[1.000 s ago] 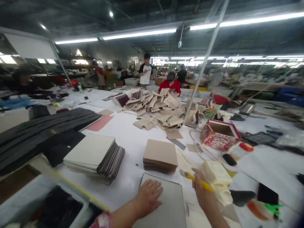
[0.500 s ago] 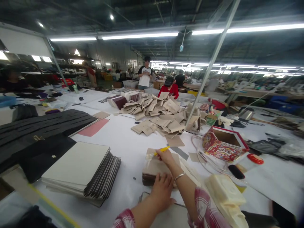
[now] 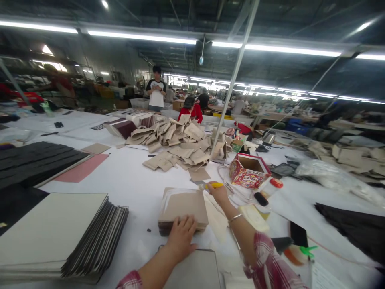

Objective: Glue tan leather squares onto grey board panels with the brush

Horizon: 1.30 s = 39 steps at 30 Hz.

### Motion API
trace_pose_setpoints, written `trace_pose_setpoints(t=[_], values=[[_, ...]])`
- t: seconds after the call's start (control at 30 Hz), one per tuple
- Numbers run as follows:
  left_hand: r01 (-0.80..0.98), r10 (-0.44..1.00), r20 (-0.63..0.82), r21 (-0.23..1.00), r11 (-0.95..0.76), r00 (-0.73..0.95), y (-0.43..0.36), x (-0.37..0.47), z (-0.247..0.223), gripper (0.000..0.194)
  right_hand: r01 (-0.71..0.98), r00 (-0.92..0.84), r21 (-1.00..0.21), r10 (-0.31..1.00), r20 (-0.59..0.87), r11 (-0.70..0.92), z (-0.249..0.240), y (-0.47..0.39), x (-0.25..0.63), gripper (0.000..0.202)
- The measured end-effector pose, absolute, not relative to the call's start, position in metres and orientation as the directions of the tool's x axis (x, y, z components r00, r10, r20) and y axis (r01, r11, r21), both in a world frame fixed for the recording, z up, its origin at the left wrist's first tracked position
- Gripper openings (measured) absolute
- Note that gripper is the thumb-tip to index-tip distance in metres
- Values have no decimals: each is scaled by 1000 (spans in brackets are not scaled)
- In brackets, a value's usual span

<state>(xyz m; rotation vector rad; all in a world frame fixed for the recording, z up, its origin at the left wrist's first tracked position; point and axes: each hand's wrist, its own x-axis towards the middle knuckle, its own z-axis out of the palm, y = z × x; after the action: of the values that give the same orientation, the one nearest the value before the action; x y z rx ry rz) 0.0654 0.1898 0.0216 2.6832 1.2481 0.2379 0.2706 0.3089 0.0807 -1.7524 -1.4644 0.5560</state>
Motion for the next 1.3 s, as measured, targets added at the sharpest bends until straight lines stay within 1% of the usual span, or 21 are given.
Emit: trace_pose_setpoints(t=[0.07, 0.1, 0.2, 0.23, 0.27, 0.33, 0.4, 0.47, 0.57, 0.63, 0.7, 0.8, 0.9, 0.97, 1.03, 1.07, 1.1, 1.13, 1.17, 1.23, 1.3], values=[[748, 773, 88, 205, -631, 628, 191, 66, 21, 69, 677, 88, -729, 974, 209, 95, 80, 286, 271, 18], [756, 779, 98, 194, -625, 619, 193, 67, 21, 66, 720, -36, -665, 968, 249, 198, 76, 270, 270, 17], [793, 808, 121, 157, -589, 577, 199, 68, 23, 53, 794, -417, -320, 845, 335, 518, 60, 215, 271, 19], [805, 818, 124, 144, -575, 562, 202, 69, 26, 49, 790, -488, -214, 800, 349, 575, 55, 196, 273, 21], [815, 826, 122, 134, -563, 550, 205, 70, 29, 45, 787, -518, -152, 774, 365, 598, 51, 177, 275, 23], [828, 838, 103, 127, -546, 536, 212, 72, 37, 39, 785, -522, -121, 754, 399, 608, 48, 146, 279, 24], [823, 835, 59, 140, -550, 548, 221, 74, 46, 33, 789, -468, -193, 773, 428, 584, 52, 123, 282, 24], [809, 821, 14, 161, -565, 571, 230, 74, 54, 30, 788, -335, -344, 824, 457, 511, 59, 109, 285, 26], [795, 805, -30, 178, -580, 593, 244, 72, 63, 33, 704, 35, -634, 876, 481, 320, 68, 98, 287, 26], [785, 792, -56, 192, -589, 608, 251, 70, 66, 37, 569, 288, -804, 874, 391, 172, 70, 94, 287, 28], [771, 776, -74, 210, -601, 626, 254, 69, 70, 37, 421, 409, -905, 879, 246, 58, 68, 91, 287, 36], [759, 768, -69, 228, -610, 637, 251, 69, 78, 26, 277, 407, -961, 906, 120, 3, 62, 87, 287, 44], [787, 806, 7, 210, -579, 591, 243, 61, 95, 12, 221, 355, -975, 931, 83, 3, 61, 88, 285, 39], [841, 881, 193, 265, -471, 432, 238, 47, 111, 16, 238, 281, -971, 954, 102, 33, 64, 92, 279, 33], [821, 909, 406, 485, -302, 94, 231, 30, 127, 12, 290, 191, -954, 972, 138, 79, 70, 99, 268, 28], [731, 889, 447, 639, -237, -103, 226, 23, 133, 9, 318, 165, -943, 974, 158, 99, 73, 104, 260, 27], [584, 865, 424, 786, -204, -268, 220, 16, 138, 10, 341, 155, -933, 972, 176, 115, 76, 109, 251, 26], [402, 859, 353, 895, -195, -369, 212, 12, 141, 16, 354, 165, -927, 967, 192, 124, 78, 114, 242, 25], [205, 869, 264, 960, -192, -419, 203, 11, 142, 22, 355, 190, -926, 960, 204, 126, 80, 118, 233, 25], [-143, 904, 97, 975, -171, -417, 180, 16, 137, 33, 331, 252, -937, 946, 205, 115, 82, 124, 219, 25], [-340, 927, -22, 933, -116, -375, 154, 28, 126, 37, 327, 292, -940, 935, 201, 100, 82, 125, 211, 25]])
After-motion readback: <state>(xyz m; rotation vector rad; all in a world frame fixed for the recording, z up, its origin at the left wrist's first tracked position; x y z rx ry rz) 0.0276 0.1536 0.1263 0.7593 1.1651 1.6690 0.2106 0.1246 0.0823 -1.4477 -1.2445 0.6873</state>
